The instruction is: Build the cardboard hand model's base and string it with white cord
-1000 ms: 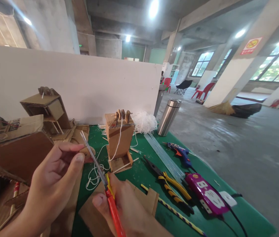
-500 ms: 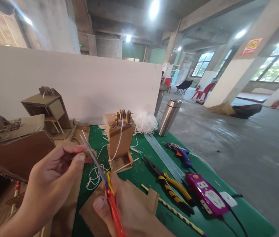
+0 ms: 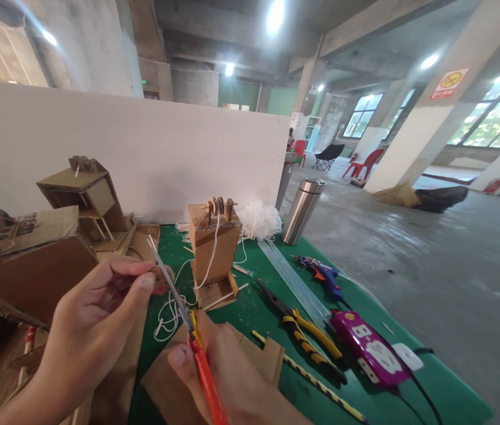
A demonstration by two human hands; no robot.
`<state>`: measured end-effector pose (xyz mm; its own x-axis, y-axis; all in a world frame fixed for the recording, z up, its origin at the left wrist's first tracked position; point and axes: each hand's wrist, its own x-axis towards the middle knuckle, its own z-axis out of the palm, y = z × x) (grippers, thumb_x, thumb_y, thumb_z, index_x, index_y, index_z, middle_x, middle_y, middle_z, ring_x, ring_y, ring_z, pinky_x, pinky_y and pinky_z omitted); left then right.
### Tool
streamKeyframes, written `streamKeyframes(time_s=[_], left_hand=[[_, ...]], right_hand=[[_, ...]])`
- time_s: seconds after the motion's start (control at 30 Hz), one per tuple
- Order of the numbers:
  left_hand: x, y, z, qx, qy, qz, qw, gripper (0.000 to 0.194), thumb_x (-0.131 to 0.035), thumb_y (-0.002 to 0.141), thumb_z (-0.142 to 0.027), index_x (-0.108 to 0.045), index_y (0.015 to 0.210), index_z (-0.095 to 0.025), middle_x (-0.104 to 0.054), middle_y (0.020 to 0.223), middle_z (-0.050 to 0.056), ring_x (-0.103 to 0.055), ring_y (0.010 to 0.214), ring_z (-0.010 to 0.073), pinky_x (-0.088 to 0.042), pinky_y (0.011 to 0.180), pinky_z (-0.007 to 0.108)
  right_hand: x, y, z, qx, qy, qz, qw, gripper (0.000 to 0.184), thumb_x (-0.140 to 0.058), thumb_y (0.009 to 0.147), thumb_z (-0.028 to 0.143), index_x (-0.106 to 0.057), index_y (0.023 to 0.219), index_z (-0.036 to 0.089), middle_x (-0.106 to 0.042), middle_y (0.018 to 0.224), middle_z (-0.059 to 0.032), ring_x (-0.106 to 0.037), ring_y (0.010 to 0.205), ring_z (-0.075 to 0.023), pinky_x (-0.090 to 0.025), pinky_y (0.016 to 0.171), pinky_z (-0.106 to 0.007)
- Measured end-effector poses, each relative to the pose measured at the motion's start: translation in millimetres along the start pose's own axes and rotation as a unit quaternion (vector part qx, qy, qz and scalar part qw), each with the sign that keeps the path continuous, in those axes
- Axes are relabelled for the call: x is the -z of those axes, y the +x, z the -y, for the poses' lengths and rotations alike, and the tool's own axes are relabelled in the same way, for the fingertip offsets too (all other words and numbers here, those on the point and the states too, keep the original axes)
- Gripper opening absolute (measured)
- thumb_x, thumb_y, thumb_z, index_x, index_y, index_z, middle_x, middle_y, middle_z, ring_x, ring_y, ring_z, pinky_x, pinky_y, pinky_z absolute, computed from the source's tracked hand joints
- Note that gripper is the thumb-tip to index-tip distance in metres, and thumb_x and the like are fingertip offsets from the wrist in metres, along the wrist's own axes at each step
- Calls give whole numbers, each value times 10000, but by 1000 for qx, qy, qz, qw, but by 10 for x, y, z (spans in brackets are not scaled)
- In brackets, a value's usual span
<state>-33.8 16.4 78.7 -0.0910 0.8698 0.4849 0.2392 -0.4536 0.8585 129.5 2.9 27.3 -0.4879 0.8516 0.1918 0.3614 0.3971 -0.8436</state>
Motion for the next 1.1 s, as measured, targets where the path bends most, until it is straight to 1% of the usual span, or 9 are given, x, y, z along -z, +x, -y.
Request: streamKeyframes(time_s=[0.17,0.4,0.5,0.63,0.7,0.8,0.97,1.1], left_hand=[[3,16,-15,-10,10,-1,1000,76,-579,837,-229,-615,899,-202,-655,743,-23,-632,676,95,-520,605,159],[3,2,2,-29,18,-12,999,73,-571,851,-232,-616,905,-212,-651,750,-27,-630,678,86,-517,610,144],[-8,-24,21,-30,10,-9,999,94,-564,864,-237,-614,943,-226,-661,802,-24,-640,732,88,-523,653,144],[-37,-37,51,-17,-17,17,1000,175,-571,868,-259,-590,1041,-243,-675,903,-9,-646,824,106,-535,713,164],[-36,-33,62,-10,-25,24,999,183,-577,865,-259,-588,1047,-244,-676,935,-7,-644,861,111,-537,751,174],[-11,-26,69,-2,-14,20,1000,169,-576,867,-264,-610,1033,-250,-674,974,-10,-642,887,105,-529,780,164],[17,-18,53,-2,-12,14,1000,157,-582,858,-263,-612,1011,-251,-669,930,-21,-641,840,90,-529,754,149],[10,6,38,2,-22,-8,1000,107,-615,831,-248,-581,931,-234,-644,843,-34,-625,782,81,-523,679,131]], right_hand=[[11,18,13,-4,31,0,1000,391,-377,909,565,-378,761,203,-303,610,58,-245,526,-90,-216,464,-242],[-14,31,-18,-6,57,-7,998,421,-406,888,586,-356,726,201,-287,612,62,-222,536,-83,-190,458,-230],[-33,20,-43,-2,47,-15,999,395,-396,895,574,-369,752,207,-310,600,62,-242,516,-87,-199,457,-236],[-37,8,-51,-10,14,-12,1000,376,-329,916,565,-393,795,214,-383,595,48,-327,495,-100,-234,458,-245],[-28,3,-37,-10,0,-7,1000,393,-294,921,571,-412,821,210,-425,609,36,-368,497,-103,-253,460,-243],[-15,-4,-18,-2,-10,-4,1000,429,-270,918,593,-424,836,201,-452,633,24,-402,513,-102,-282,469,-232],[5,-15,-29,-13,-43,-2,999,465,-256,910,624,-434,853,198,-490,664,9,-413,537,-108,-293,488,-233],[24,-21,-25,-21,-72,6,997,419,-294,919,585,-452,883,199,-516,668,3,-410,528,-112,-240,457,-231]])
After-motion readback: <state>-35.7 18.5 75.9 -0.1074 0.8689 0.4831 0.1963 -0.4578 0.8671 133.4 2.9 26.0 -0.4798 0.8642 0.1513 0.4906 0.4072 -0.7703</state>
